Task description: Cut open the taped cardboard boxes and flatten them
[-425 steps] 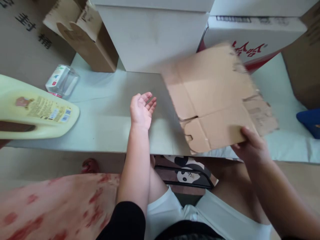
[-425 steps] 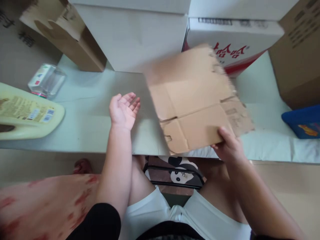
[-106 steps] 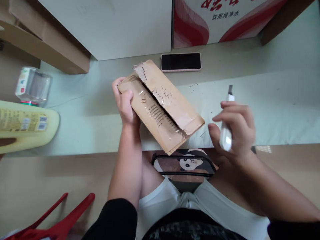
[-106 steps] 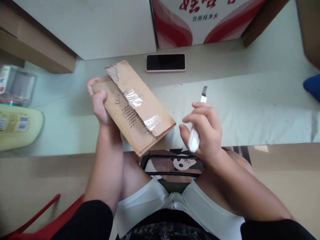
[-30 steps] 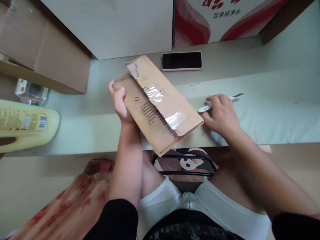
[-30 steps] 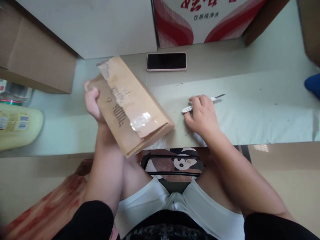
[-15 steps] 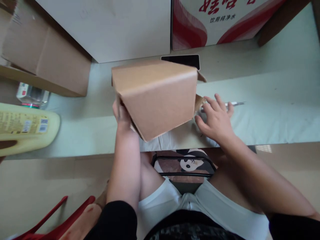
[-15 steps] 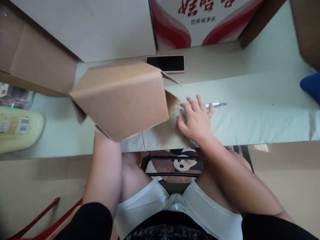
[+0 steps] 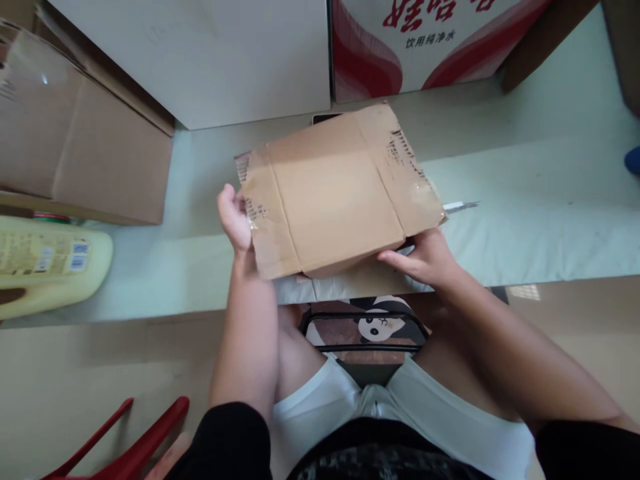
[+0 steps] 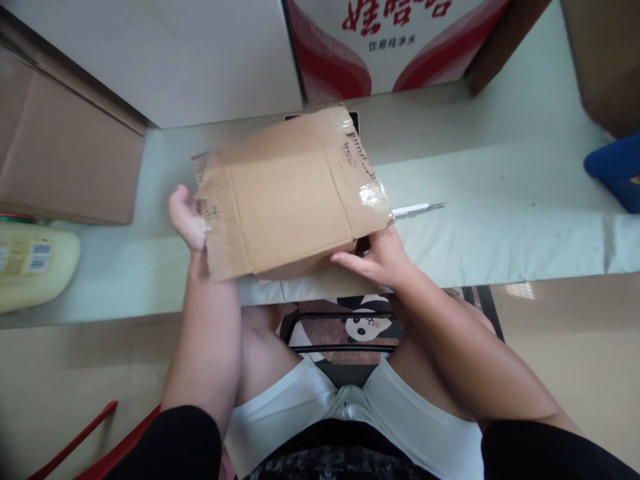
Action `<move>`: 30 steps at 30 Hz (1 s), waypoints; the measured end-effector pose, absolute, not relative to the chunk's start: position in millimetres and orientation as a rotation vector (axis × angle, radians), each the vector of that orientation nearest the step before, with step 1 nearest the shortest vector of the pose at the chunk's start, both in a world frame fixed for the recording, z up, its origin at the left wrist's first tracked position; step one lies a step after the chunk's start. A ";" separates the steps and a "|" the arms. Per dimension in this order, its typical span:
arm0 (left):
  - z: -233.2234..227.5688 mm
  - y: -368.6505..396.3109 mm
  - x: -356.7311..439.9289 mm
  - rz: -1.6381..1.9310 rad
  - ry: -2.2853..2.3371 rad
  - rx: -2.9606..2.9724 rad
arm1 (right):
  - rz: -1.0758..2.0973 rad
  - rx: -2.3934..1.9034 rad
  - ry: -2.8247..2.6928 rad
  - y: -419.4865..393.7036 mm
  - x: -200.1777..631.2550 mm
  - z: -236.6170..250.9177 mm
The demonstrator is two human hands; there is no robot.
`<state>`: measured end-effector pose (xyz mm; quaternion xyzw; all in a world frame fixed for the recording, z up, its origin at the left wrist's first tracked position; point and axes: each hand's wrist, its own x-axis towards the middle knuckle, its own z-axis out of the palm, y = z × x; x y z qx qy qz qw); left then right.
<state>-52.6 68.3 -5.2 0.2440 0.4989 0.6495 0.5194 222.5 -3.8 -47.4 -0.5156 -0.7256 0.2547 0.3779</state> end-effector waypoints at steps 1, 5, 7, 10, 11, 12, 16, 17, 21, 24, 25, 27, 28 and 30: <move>-4.1 68.9 -54.3 1.562 1.162 0.603 | 0.635 -1.361 -1.848 -3.4 221.8 -46.5; -2.7 66.4 -58.8 1.564 1.065 0.643 | 0.539 -1.552 -1.830 -3.6 217.7 -41.3; -3.6 62.1 -58.7 1.552 1.050 0.659 | 0.464 -1.635 -1.808 -3.9 216.8 -39.7; -7.5 56.3 -57.4 1.478 1.048 0.727 | 0.373 -1.720 -1.758 -3.6 217.1 -38.2; -9.3 55.2 -57.1 1.448 1.047 0.756 | 0.357 -1.740 -1.744 -3.3 217.2 -37.4; -11.1 54.8 -56.9 1.427 1.049 0.783 | 0.348 -1.757 -1.730 -3.0 217.0 -36.3; -16.1 56.2 -57.9 1.470 1.126 0.806 | 0.405 -1.769 -1.665 -2.6 213.9 -30.0; -16.3 56.5 -58.5 1.491 1.150 0.790 | 0.446 -1.747 -1.635 -2.6 212.8 -28.8; -12.9 53.4 -61.8 1.421 1.268 0.710 | 0.643 -1.566 -1.404 -1.5 211.9 -31.0; -10.1 51.6 -63.2 1.304 1.273 0.682 | 0.765 -1.526 -1.174 0.7 215.2 -39.4; -10.2 52.8 -63.4 1.293 1.248 0.682 | 0.785 -1.532 -1.125 1.4 216.5 -42.3; -12.7 57.7 -64.1 1.333 1.218 0.701 | 0.782 -1.518 -1.069 2.2 218.8 -47.1; -15.1 60.7 -64.5 1.376 1.228 0.717 | 0.769 -1.494 -1.054 2.3 219.6 -48.7; -21.6 65.2 -65.3 1.459 1.267 0.718 | 0.754 -1.454 -1.036 2.2 220.4 -50.2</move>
